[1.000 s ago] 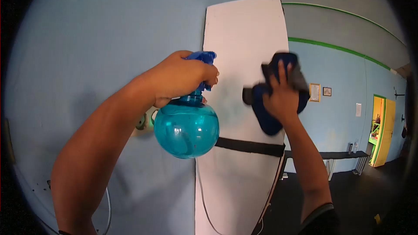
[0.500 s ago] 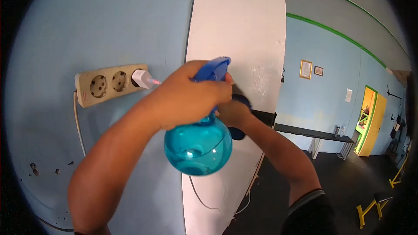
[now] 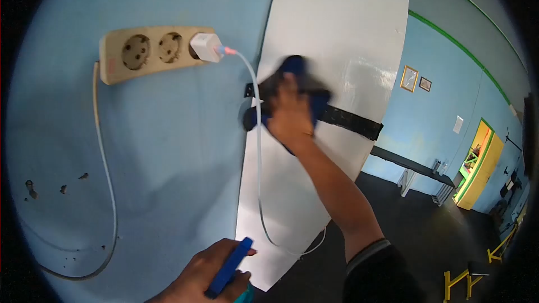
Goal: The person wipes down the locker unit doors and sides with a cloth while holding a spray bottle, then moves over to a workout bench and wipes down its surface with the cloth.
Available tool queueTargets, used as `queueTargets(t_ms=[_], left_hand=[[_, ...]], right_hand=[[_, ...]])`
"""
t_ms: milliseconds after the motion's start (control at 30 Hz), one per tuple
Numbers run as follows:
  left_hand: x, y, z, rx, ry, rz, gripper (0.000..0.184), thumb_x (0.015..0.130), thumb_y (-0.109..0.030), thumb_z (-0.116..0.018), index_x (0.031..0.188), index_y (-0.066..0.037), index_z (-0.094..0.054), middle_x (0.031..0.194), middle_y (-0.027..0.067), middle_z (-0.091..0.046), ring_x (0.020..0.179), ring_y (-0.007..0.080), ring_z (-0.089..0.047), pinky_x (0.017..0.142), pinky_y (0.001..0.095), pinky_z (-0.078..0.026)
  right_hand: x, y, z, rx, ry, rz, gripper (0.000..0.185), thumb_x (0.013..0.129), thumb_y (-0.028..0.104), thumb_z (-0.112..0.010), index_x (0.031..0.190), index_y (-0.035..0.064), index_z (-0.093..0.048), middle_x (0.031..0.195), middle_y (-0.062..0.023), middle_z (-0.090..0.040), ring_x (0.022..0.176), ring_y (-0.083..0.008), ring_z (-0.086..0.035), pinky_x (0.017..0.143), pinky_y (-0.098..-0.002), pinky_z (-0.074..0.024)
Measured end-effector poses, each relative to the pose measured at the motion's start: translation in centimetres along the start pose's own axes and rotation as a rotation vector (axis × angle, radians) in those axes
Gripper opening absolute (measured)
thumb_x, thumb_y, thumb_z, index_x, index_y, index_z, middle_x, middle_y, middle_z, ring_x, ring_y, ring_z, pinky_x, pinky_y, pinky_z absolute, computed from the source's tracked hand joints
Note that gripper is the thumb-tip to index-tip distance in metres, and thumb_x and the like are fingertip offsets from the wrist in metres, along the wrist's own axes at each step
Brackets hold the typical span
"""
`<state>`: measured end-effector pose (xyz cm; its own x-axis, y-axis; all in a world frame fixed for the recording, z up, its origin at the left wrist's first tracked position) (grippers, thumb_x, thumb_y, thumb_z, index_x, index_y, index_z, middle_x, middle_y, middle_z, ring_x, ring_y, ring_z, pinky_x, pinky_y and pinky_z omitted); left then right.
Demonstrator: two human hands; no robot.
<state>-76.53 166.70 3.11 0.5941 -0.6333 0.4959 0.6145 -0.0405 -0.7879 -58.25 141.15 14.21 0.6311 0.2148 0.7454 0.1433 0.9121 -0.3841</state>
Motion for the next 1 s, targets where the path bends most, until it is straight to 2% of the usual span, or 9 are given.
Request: queueTargets(t_ms=[67, 200, 267, 400, 667, 733, 767, 900, 1000], left_hand=[[-0.2, 1.1, -0.4, -0.015, -0.049, 0.083, 0.041, 0.072, -0.003, -0.066, 0.112, 0.002, -0.057, 0.099, 0.0174, -0.063, 0.087, 0.0274, -0.066, 0.080, 0.0371, -0.051], [-1.0, 4.6, -1.5, 0.046, -0.112, 0.026, 0.037, 0.073, -0.006, -0.064, 0.108, 0.003, -0.058, 0.091, 0.0155, -0.062, 0.071, 0.0234, -0.065, 0.068, 0.0333, -0.051], [-1.8, 6.2, -2.1, -0.007, -0.139, 0.044, 0.034, 0.075, -0.009, -0.064, 0.107, 0.001, -0.059, 0.089, 0.0154, -0.061, 0.065, 0.0245, -0.063, 0.063, 0.0329, -0.051], [-3.2, 8.5, -2.8, 0.025, -0.124, 0.076, 0.034, 0.074, -0.009, -0.065, 0.107, 0.000, -0.059, 0.088, 0.0143, -0.061, 0.065, 0.0231, -0.063, 0.063, 0.0333, -0.051], [-3.7, 12.2, -5.9, 0.095, -0.023, 0.051, 0.035, 0.079, -0.011, -0.061, 0.113, -0.002, -0.055, 0.092, 0.0153, -0.061, 0.070, 0.0234, -0.063, 0.068, 0.0343, -0.050], [-3.3, 11.3, -6.2, 0.067, -0.021, 0.064, 0.036, 0.079, -0.011, -0.061, 0.114, -0.002, -0.054, 0.092, 0.0151, -0.061, 0.071, 0.0234, -0.063, 0.068, 0.0344, -0.050], [-3.1, 11.2, -6.6, 0.035, -0.006, 0.070, 0.037, 0.079, -0.011, -0.061, 0.114, -0.003, -0.054, 0.092, 0.0148, -0.060, 0.072, 0.0235, -0.063, 0.069, 0.0346, -0.050], [-2.5, 9.9, -8.1, -0.034, 0.035, 0.058, 0.039, 0.080, -0.013, -0.061, 0.116, -0.004, -0.052, 0.091, 0.0147, -0.061, 0.071, 0.0242, -0.063, 0.068, 0.0347, -0.050], [-3.5, 10.2, -8.3, -0.051, 0.062, 0.111, 0.038, 0.080, -0.015, -0.062, 0.115, -0.003, -0.053, 0.094, 0.0156, -0.060, 0.075, 0.0280, -0.063, 0.069, 0.0363, -0.050]], right_hand=[[0.7, 2.5, -3.6, 0.497, 0.165, -0.129, 0.045, 0.090, 0.018, -0.042, 0.135, 0.0100, -0.044, 0.148, -0.0181, -0.029, 0.138, -0.0334, -0.027, 0.111, -0.0475, -0.0250], [-1.4, 1.1, -2.9, 0.299, 0.455, -0.087, 0.030, 0.088, 0.020, -0.045, 0.106, 0.0132, -0.067, 0.109, -0.0187, -0.064, 0.104, -0.0324, -0.060, 0.088, -0.0470, -0.0468], [-6.0, -1.6, -0.7, 0.311, 0.254, -0.189, 0.036, 0.078, 0.027, -0.059, 0.112, 0.0152, -0.064, 0.123, -0.0201, -0.055, 0.116, -0.0334, -0.051, 0.098, -0.0442, -0.0394], [-17.5, -6.4, 3.9, 0.027, -0.135, -0.210, 0.097, 0.059, 0.017, -0.072, 0.146, 0.0185, -0.031, 0.149, -0.0146, -0.031, 0.137, -0.0369, -0.027, 0.111, -0.0463, -0.0249], [-22.8, -4.6, 1.0, -0.136, -0.370, -0.378, 0.067, 0.060, 0.026, -0.070, 0.124, 0.0096, -0.059, 0.129, -0.0204, -0.051, 0.128, -0.0448, -0.037, 0.109, -0.0626, -0.0168], [-17.6, -3.6, 0.3, -0.168, 0.085, -0.418, 0.046, 0.059, 0.027, -0.071, 0.100, 0.0066, -0.071, 0.109, -0.0197, -0.059, 0.123, -0.0451, -0.040, 0.110, -0.0617, -0.0170], [-15.5, -2.6, -1.2, -0.092, -0.066, -0.275, 0.030, 0.060, 0.029, -0.072, 0.080, 0.0067, -0.073, 0.098, -0.0184, -0.060, 0.120, -0.0445, -0.042, 0.110, -0.0608, -0.0183], [-12.6, 4.9, -10.6, 0.054, 0.060, 0.242, 0.039, 0.093, 0.012, -0.044, 0.130, 0.0034, -0.049, 0.143, -0.0158, -0.039, 0.139, -0.0299, -0.025, 0.117, -0.0430, -0.0130], [-20.6, 7.2, -16.7, 0.702, 0.377, 0.401, 0.053, 0.089, 0.000, -0.037, 0.141, 0.0010, -0.034, 0.149, -0.0184, -0.028, 0.138, -0.0303, -0.029, 0.115, -0.0357, -0.0229]])
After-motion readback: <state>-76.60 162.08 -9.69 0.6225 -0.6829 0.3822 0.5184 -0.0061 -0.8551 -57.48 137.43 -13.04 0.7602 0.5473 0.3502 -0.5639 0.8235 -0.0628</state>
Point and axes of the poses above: each hand's wrist, its own x-axis towards the middle knuckle, its own z-axis out of the back of the hand, y = z × x, the point moved 4 cm from there along x, towards the middle knuckle
